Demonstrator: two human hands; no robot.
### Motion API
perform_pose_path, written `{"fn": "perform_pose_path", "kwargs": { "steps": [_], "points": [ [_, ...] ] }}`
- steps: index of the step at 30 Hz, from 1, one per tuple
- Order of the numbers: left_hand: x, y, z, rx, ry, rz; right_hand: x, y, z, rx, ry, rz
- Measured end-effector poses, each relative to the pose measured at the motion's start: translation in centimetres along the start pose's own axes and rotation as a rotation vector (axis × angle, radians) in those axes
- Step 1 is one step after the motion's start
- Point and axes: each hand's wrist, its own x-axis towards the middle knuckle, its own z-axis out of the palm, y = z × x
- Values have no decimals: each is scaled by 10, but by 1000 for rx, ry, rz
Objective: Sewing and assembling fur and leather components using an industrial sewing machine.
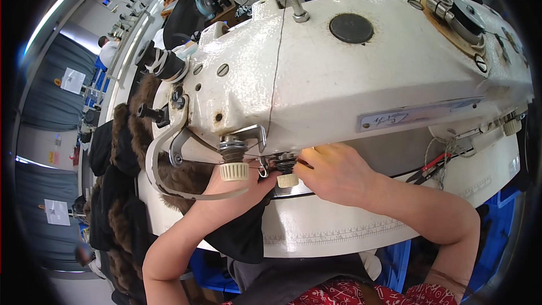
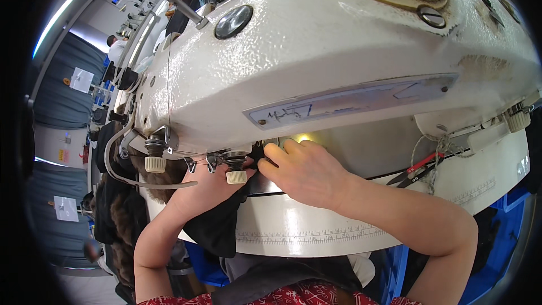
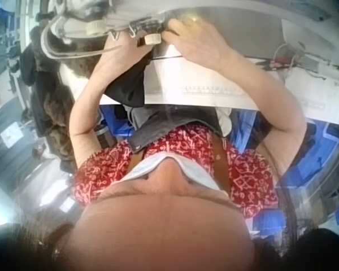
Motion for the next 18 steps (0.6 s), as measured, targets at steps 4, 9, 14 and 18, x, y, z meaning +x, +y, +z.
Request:
{"fn": "perform_pose_path", "kwargs": {
  "steps": [4,9,14,18],
  "points": [
    [2,-10,16,-85,383,265,3,-1,1,7,-42,-17],
    [5,-2,13,-171,367,241,-1,0,3,34,-36,49],
    [4,-3,14,-349,352,235,-2,-1,1,58,-30,64],
    [2,-4,13,-413,326,167,0,1,1,70,-35,40]
  ]
}}
